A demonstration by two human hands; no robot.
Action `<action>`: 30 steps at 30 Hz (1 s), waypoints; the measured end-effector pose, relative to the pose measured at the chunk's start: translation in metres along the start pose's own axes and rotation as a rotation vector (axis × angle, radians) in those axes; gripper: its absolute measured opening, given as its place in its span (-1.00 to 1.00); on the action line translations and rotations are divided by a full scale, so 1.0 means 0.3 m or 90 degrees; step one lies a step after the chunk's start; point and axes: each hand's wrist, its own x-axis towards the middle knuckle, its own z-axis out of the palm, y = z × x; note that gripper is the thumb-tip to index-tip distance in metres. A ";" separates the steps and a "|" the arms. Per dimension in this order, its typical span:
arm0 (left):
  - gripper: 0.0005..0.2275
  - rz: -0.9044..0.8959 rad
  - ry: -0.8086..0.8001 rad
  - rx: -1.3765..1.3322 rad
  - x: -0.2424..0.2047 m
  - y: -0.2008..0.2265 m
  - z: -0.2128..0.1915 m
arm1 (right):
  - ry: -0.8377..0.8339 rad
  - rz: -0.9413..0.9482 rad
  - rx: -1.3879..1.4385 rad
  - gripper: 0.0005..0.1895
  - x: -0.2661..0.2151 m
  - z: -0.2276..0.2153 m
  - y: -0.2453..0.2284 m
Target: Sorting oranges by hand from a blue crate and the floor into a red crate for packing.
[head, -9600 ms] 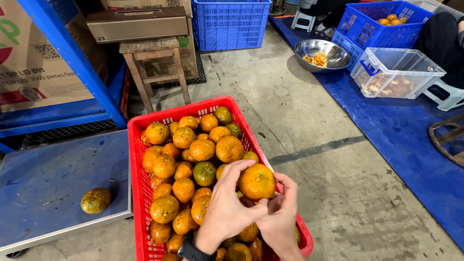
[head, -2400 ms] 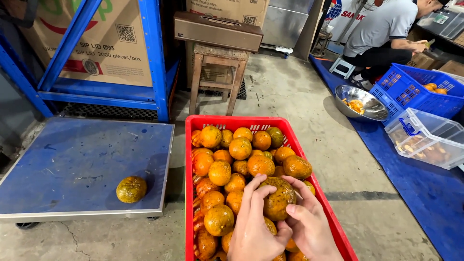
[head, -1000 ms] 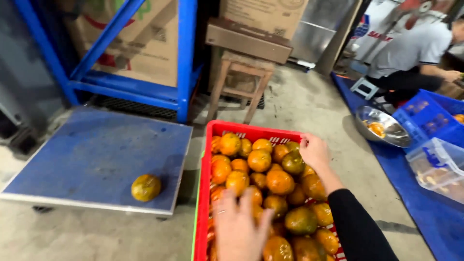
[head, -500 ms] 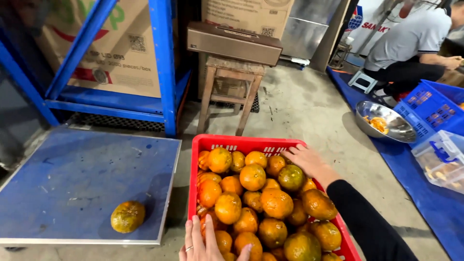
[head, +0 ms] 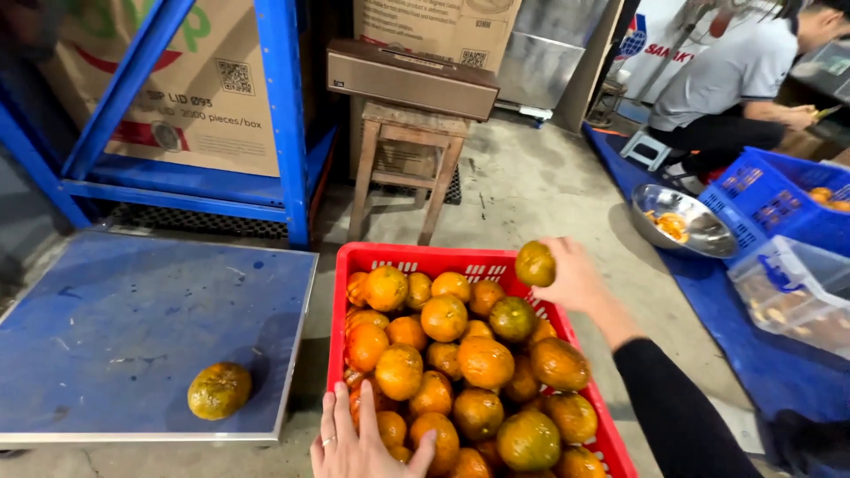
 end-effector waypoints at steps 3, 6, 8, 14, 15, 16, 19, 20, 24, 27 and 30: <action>0.11 -0.021 -0.139 0.022 0.022 0.001 -0.037 | 0.238 0.090 0.222 -0.07 -0.217 -0.050 -0.004; 0.08 -0.040 -0.304 0.005 0.042 -0.002 -0.061 | 0.440 -0.071 0.651 -0.10 -0.514 -0.009 -0.054; 0.08 0.034 -0.210 0.007 0.016 -0.024 -0.019 | 0.432 0.057 1.116 0.01 -0.763 -0.002 -0.201; -0.34 0.210 -0.098 -0.512 -0.118 0.207 -0.326 | 0.544 0.049 0.914 -0.05 -1.122 0.050 -0.469; -0.34 0.219 -0.115 -0.512 -0.104 0.251 -0.453 | 0.551 0.069 0.913 -0.05 -1.151 0.024 -0.502; -0.45 -0.180 -0.490 -0.784 -0.072 0.304 -0.577 | 0.506 0.028 0.884 -0.09 -1.160 -0.009 -0.530; -0.41 -0.633 -0.997 -1.078 -0.145 0.312 -0.506 | 0.405 -0.018 0.874 -0.11 -1.190 -0.053 -0.569; -0.29 -0.634 -1.117 -1.189 -0.185 0.302 -0.405 | 0.332 -0.035 0.898 -0.09 -1.187 -0.065 -0.566; -0.42 -0.610 -0.987 -1.189 -0.149 0.298 -0.426 | 0.279 -0.058 0.844 -0.23 -1.196 -0.072 -0.513; -0.39 -0.431 -0.773 -1.091 -0.147 0.298 -0.481 | 0.111 0.053 1.171 -0.12 -1.195 -0.079 -0.523; -0.32 0.013 -0.517 -0.938 -0.184 0.304 -0.534 | 0.072 0.452 1.292 -0.27 -1.187 -0.182 -0.586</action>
